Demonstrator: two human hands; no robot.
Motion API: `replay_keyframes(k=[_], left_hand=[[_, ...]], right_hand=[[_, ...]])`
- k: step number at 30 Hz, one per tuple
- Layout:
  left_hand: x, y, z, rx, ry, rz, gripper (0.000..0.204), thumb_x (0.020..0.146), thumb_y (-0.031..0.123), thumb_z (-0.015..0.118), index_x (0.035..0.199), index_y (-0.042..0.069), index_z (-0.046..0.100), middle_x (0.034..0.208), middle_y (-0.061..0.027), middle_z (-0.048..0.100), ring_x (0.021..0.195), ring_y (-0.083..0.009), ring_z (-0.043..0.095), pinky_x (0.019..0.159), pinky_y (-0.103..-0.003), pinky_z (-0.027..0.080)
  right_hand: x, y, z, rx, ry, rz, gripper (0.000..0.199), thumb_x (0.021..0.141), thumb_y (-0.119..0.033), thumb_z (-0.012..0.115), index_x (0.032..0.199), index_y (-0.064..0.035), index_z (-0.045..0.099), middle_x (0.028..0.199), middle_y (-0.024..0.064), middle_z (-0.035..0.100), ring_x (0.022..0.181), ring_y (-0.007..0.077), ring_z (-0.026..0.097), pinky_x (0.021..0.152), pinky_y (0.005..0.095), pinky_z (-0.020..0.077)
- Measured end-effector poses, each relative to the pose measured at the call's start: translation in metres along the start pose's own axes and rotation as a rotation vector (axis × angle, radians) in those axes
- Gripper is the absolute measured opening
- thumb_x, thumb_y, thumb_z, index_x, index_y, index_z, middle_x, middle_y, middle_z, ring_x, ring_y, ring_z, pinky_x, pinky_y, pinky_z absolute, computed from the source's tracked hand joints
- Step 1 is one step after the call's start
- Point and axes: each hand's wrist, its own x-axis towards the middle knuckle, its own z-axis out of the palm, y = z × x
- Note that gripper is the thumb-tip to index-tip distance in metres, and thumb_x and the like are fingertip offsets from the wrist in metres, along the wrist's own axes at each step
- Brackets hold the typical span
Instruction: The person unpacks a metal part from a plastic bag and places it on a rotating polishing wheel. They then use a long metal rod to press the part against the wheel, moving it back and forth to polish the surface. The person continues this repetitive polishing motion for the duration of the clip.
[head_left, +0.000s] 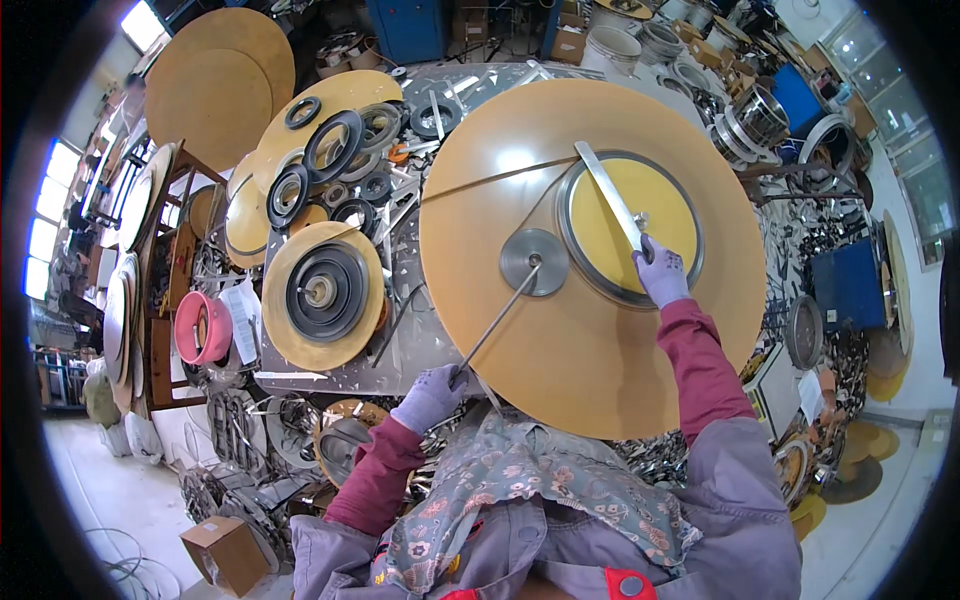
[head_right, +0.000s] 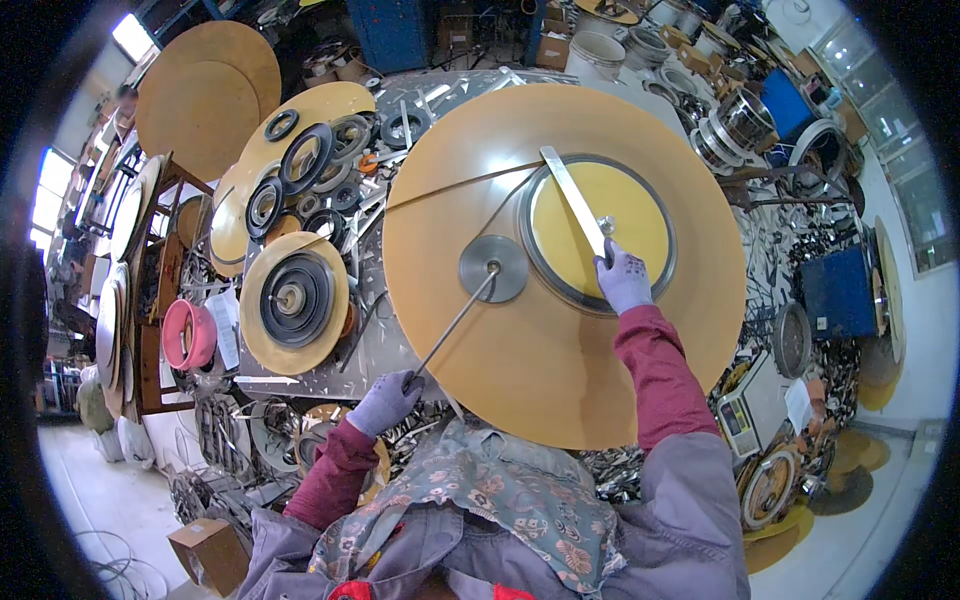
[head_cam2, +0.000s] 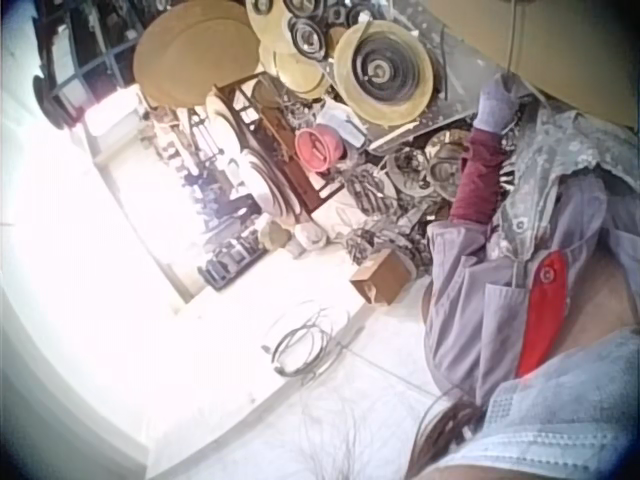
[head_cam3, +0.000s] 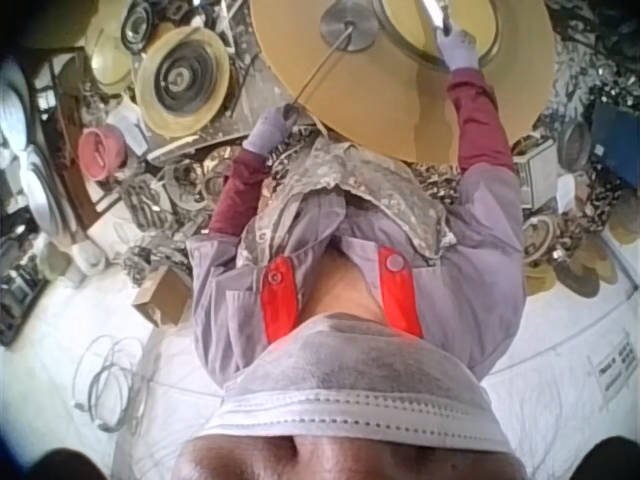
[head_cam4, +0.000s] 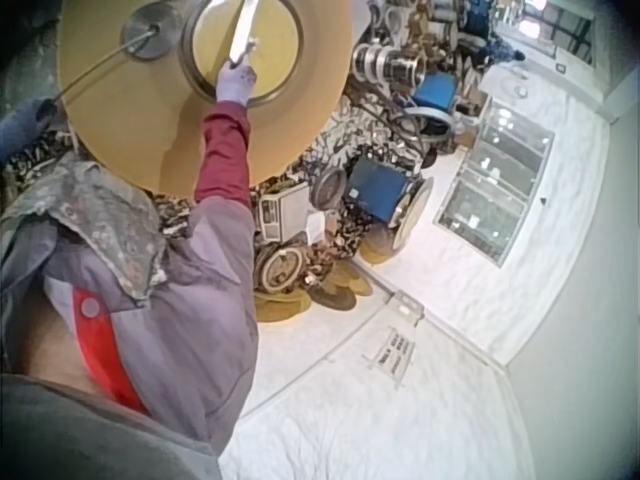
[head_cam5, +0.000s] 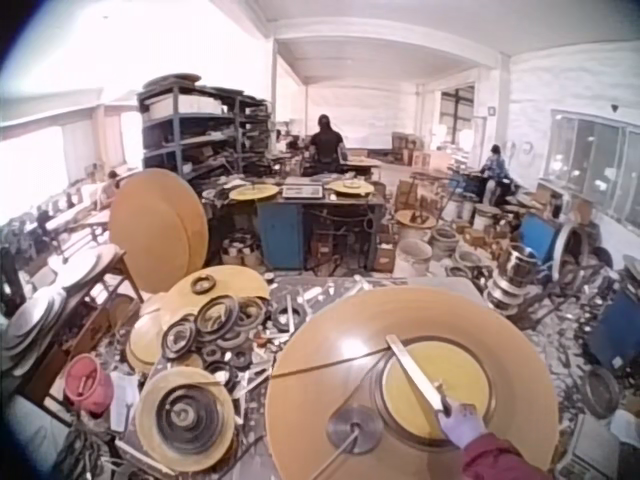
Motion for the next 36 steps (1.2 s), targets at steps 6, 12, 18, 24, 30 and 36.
replay_keyframes(k=[6, 12, 18, 24, 30, 36], left_hand=[[-0.001, 0.006, -0.003, -0.03, -0.018, -0.028, 0.029, 0.088, 0.025, 0.052, 0.09, -0.003, 0.06, 0.08, -0.0268, 0.061, 0.08, -0.0437, 0.059, 0.069, -0.048, 0.045], [-0.001, 0.006, 0.0, -0.015, -0.021, 0.003, 0.029, 0.09, 0.024, 0.05, 0.087, -0.003, 0.058, 0.078, -0.0259, 0.061, 0.078, -0.0435, 0.059, 0.069, -0.049, 0.045], [0.0, 0.003, 0.003, -0.017, -0.035, -0.006, 0.028, 0.088, 0.024, 0.052, 0.091, -0.003, 0.06, 0.083, -0.0258, 0.062, 0.081, -0.0428, 0.059, 0.07, -0.047, 0.046], [-0.001, 0.002, 0.005, -0.041, -0.049, -0.013, 0.027, 0.087, 0.023, 0.054, 0.094, -0.003, 0.062, 0.086, -0.0255, 0.062, 0.083, -0.0415, 0.06, 0.072, -0.045, 0.047], [0.001, 0.003, 0.002, -0.03, -0.033, -0.012, 0.027, 0.087, 0.022, 0.054, 0.094, -0.003, 0.062, 0.085, -0.0249, 0.063, 0.083, -0.0414, 0.06, 0.072, -0.045, 0.047], [-0.001, 0.009, -0.002, -0.063, -0.047, -0.001, 0.026, 0.086, 0.021, 0.054, 0.094, -0.003, 0.062, 0.086, -0.0252, 0.063, 0.084, -0.0417, 0.06, 0.072, -0.046, 0.047]], right_hand=[[-0.001, -0.004, -0.005, -0.007, -0.026, 0.01, 0.036, 0.084, -0.028, 0.056, 0.112, -0.0048, 0.057, 0.096, 0.0214, 0.064, 0.09, 0.0355, 0.062, 0.083, 0.0436, 0.0473], [-0.001, -0.008, -0.008, 0.009, -0.055, 0.054, 0.042, 0.084, -0.027, 0.056, 0.119, -0.004, 0.056, 0.11, 0.0192, 0.061, 0.1, 0.0355, 0.059, 0.089, 0.0411, 0.0456], [-0.001, 0.0, 0.0, 0.006, 0.007, 0.019, 0.037, 0.084, -0.028, 0.057, 0.113, -0.0041, 0.058, 0.098, 0.0205, 0.064, 0.092, 0.0348, 0.062, 0.084, 0.043, 0.047], [-0.001, -0.001, -0.001, 0.011, -0.004, 0.005, 0.038, 0.085, -0.028, 0.056, 0.114, -0.0043, 0.057, 0.098, 0.0204, 0.064, 0.092, 0.0351, 0.062, 0.084, 0.0429, 0.0472], [0.002, 0.001, 0.001, -0.009, -0.019, 0.021, 0.039, 0.085, -0.028, 0.056, 0.116, -0.0048, 0.056, 0.099, 0.0204, 0.064, 0.093, 0.0344, 0.062, 0.085, 0.0423, 0.047], [0.001, 0.0, 0.002, 0.026, -0.016, 0.025, 0.039, 0.084, -0.027, 0.056, 0.117, -0.0055, 0.056, 0.101, 0.0199, 0.064, 0.093, 0.0342, 0.062, 0.086, 0.0419, 0.0469]])
